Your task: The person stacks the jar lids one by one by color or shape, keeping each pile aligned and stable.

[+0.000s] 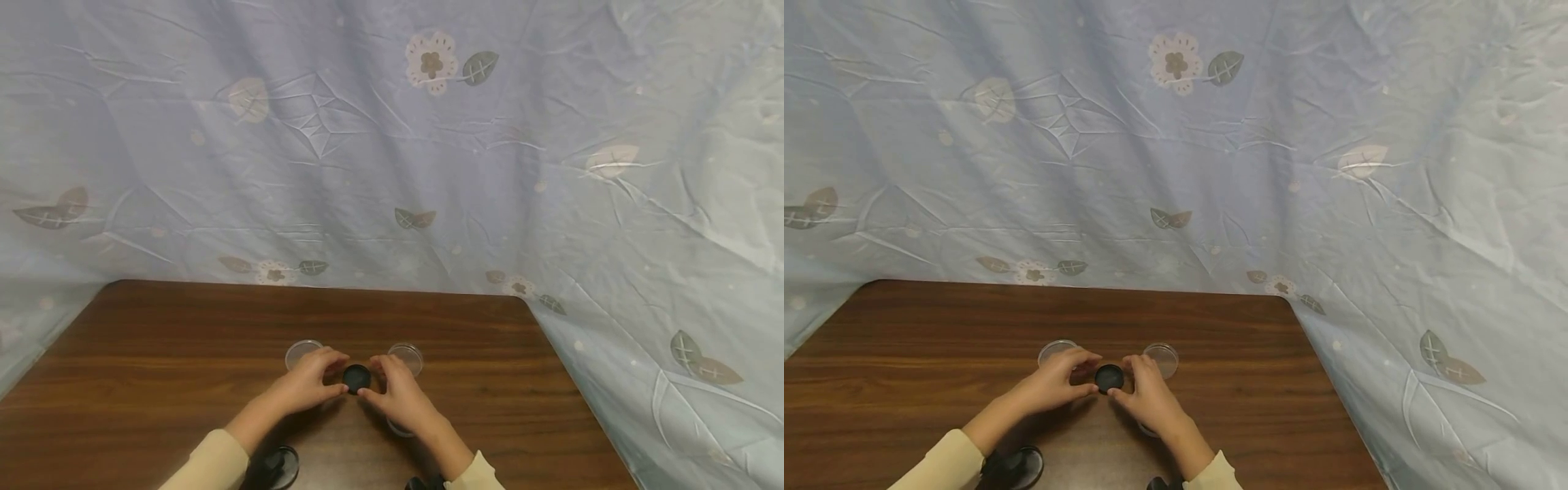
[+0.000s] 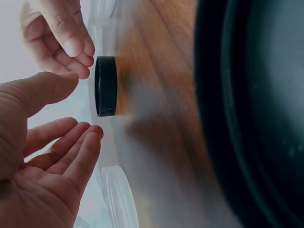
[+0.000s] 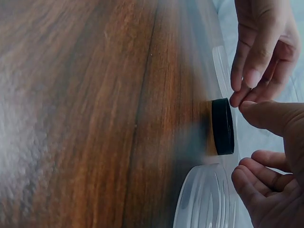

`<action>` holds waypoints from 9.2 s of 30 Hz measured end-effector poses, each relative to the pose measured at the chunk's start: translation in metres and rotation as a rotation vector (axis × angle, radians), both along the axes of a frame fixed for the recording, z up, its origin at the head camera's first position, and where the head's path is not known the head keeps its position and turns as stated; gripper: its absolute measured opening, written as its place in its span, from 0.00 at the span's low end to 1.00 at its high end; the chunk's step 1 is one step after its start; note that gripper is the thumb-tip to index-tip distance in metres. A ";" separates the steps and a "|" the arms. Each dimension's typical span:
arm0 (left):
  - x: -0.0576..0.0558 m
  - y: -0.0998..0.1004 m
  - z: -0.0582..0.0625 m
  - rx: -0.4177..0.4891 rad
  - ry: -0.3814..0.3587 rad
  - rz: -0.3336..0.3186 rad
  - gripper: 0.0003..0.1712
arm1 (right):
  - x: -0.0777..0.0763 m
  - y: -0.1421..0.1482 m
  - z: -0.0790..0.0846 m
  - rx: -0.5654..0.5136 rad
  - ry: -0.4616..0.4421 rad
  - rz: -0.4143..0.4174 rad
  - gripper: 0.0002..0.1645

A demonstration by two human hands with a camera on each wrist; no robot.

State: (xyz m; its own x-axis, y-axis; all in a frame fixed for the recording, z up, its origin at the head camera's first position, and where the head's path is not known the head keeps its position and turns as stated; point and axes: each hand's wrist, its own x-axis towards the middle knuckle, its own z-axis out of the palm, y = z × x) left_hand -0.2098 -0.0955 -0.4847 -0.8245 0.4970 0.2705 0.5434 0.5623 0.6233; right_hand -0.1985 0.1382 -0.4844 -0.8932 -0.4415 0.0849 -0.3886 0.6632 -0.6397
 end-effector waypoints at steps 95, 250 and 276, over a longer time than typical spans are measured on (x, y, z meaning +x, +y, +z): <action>0.011 -0.004 0.025 -0.071 -0.002 -0.032 0.27 | 0.004 -0.014 0.011 -0.026 -0.019 0.084 0.31; 0.126 -0.092 -0.100 -0.036 0.384 0.217 0.42 | 0.085 -0.077 -0.003 0.028 -0.060 0.376 0.30; 0.126 -0.093 -0.104 -0.050 0.405 0.218 0.41 | 0.083 -0.076 -0.004 0.022 -0.063 0.392 0.31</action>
